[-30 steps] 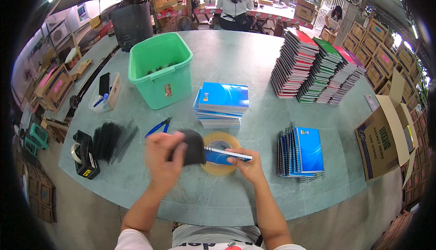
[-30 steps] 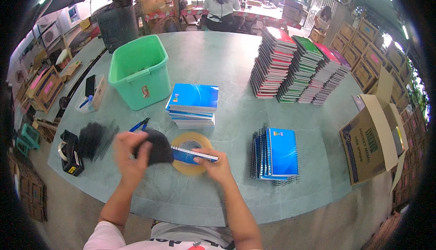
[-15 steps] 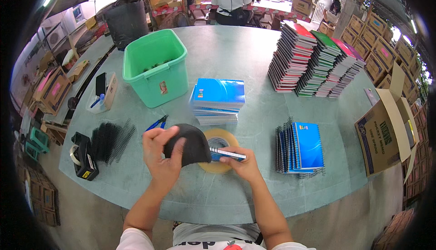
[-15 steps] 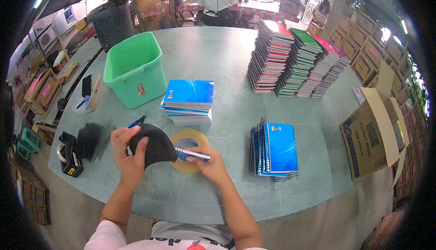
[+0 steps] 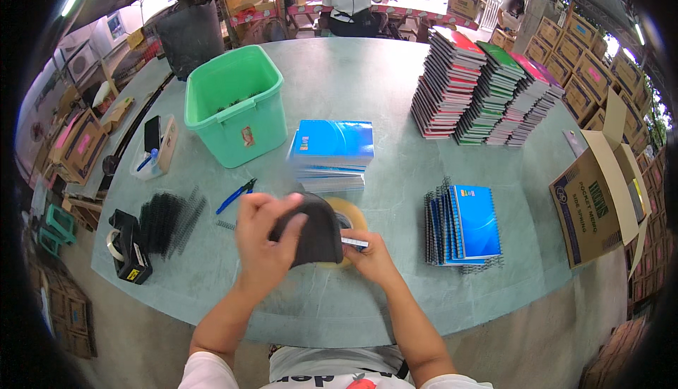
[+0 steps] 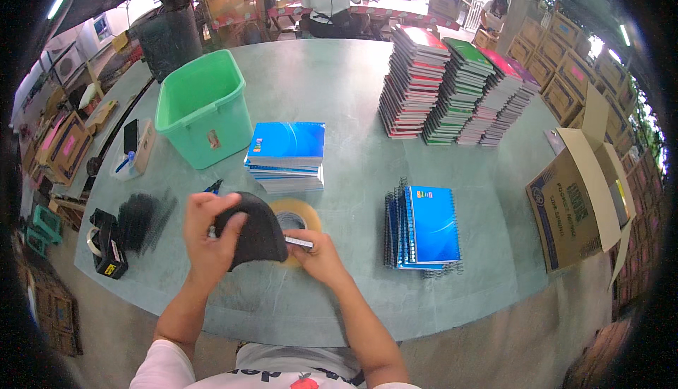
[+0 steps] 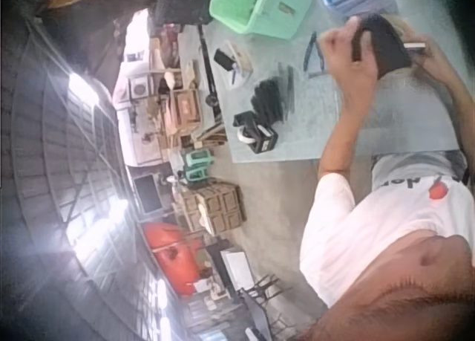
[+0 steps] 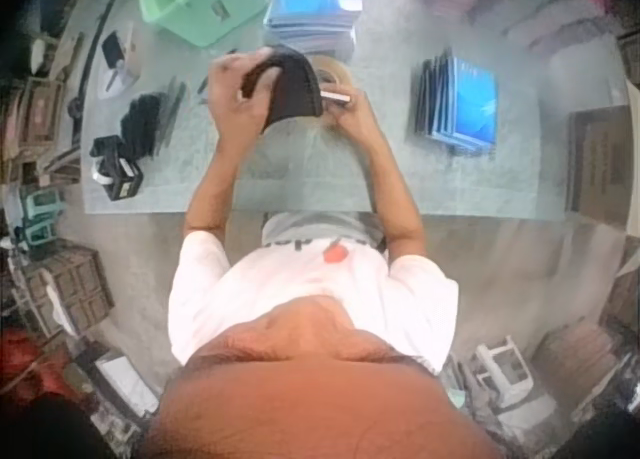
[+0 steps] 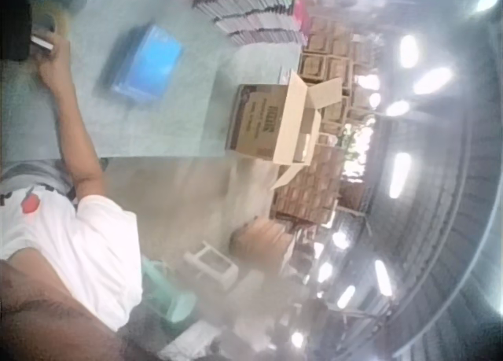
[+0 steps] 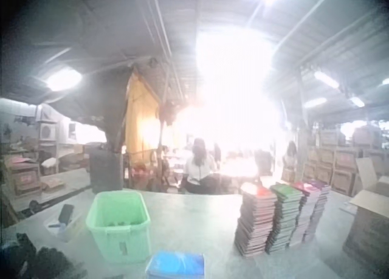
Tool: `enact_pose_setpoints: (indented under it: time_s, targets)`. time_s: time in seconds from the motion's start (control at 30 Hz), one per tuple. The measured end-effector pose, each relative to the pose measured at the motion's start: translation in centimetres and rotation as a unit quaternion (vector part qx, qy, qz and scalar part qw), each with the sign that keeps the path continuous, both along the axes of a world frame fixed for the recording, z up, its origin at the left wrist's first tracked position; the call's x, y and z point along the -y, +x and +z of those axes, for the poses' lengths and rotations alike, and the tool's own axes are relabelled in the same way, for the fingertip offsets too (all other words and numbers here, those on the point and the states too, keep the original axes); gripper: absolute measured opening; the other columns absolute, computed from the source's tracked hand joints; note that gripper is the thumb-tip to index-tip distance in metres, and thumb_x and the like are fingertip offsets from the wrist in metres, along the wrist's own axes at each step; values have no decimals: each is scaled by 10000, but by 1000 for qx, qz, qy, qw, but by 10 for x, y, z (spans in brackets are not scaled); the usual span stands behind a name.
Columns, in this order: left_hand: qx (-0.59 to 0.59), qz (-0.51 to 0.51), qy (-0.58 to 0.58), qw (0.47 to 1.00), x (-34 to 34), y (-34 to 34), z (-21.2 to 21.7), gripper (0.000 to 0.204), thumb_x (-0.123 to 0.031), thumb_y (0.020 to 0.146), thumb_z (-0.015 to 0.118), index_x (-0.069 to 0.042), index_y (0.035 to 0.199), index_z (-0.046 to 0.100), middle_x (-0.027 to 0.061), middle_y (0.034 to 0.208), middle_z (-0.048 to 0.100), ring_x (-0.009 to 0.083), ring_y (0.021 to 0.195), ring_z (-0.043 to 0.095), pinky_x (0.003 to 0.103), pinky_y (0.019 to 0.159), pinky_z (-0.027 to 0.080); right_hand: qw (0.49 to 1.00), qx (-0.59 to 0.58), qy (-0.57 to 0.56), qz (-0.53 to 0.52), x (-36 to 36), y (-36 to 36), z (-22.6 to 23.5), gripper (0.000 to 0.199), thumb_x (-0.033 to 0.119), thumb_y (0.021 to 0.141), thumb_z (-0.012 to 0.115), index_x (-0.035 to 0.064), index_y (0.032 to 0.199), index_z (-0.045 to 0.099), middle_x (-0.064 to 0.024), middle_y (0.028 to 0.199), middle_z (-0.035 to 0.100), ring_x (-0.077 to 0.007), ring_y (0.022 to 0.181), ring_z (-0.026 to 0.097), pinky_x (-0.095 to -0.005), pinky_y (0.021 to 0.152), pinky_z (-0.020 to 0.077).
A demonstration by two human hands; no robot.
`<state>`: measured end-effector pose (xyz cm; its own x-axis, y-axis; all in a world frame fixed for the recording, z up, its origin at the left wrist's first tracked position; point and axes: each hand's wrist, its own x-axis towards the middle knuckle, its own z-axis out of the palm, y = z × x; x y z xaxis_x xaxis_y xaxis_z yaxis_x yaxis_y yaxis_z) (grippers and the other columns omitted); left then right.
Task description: The person inserts a plastic spiral through the pre-punched holes of a notebook, trims the excess with pliers, and places the finished notebook onto a stack.
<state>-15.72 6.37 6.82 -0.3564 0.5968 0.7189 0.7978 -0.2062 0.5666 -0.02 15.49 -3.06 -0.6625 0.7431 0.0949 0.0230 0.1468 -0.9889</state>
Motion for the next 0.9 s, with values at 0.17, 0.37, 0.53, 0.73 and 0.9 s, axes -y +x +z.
enact_pose_setpoints:
  time_s: [0.17,0.37,0.53,0.73,0.9]
  targets:
    - [-28,-242,-294,924,33,19,-62,286,-124,744,700,-76,1019,638,122,919,580,274,819,584,368,719,482,998,-36,-7,50,-2,-1,9,253,34,791,650,39,1044,657,-90,954,676,-139,890,617,-281,790,480]
    - [-105,-186,-243,946,43,21,-84,219,-218,790,651,-84,962,631,121,913,585,285,826,579,377,699,477,994,-109,-4,5,3,-3,4,278,99,809,668,22,1075,640,-74,1041,648,-137,975,583,-274,842,462]
    - [-293,-56,-118,947,14,7,-17,223,-179,757,673,-50,926,607,109,893,585,281,868,558,384,742,425,989,-119,-79,35,8,5,14,244,66,836,635,28,1077,635,-71,1042,648,-119,949,590,-240,768,488]
    - [-216,-116,-177,953,9,-5,-16,230,-159,748,670,-34,925,591,107,864,583,294,835,543,397,735,410,991,-109,-67,-33,16,1,8,214,8,849,593,6,1060,627,-85,1070,647,-117,944,590,-243,817,475]
    - [-278,-126,-204,930,-3,-10,-23,212,-144,735,680,-38,882,570,102,827,562,277,854,543,378,727,414,986,-158,-48,-11,9,0,3,206,-11,851,581,0,1052,625,-112,1103,635,-149,1004,587,-251,878,457]
